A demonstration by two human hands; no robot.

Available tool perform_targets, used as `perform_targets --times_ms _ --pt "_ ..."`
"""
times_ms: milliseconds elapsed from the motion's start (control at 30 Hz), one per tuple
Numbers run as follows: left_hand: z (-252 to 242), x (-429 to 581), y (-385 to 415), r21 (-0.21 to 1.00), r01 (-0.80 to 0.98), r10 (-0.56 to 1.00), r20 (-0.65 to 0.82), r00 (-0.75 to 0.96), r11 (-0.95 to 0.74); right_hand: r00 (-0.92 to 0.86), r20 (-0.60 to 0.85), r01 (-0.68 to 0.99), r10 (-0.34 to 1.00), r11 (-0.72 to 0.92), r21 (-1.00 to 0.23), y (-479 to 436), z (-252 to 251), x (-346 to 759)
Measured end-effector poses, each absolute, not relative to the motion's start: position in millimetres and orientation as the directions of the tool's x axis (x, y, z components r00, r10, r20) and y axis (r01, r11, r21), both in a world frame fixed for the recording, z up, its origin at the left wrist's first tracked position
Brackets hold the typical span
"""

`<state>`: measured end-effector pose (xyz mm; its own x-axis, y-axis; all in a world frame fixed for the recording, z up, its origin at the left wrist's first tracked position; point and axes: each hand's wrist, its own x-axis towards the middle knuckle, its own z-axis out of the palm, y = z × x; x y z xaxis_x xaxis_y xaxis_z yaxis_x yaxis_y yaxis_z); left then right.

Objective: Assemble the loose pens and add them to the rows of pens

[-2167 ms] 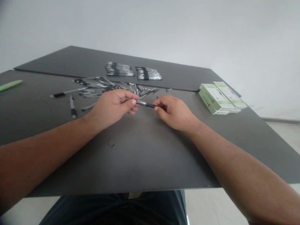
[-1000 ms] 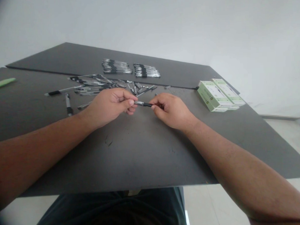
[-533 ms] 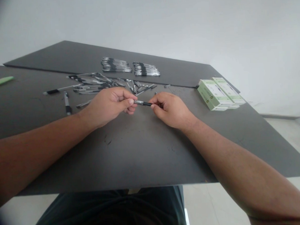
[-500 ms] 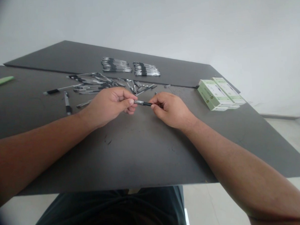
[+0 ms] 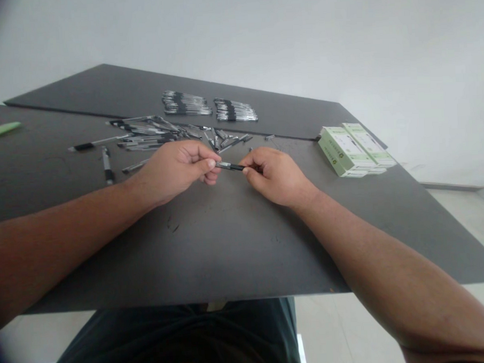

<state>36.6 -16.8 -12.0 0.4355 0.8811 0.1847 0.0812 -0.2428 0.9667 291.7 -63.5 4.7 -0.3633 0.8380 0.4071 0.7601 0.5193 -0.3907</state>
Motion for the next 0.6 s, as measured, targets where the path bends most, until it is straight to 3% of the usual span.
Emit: perform_targets --times_ms 600 --pt "-13.8 35.5 -15.8 0.963 0.094 0.883 0.189 0.431 -0.252 -0.385 0.378 0.778 0.842 0.517 -0.358 -62.1 8.2 291.5"
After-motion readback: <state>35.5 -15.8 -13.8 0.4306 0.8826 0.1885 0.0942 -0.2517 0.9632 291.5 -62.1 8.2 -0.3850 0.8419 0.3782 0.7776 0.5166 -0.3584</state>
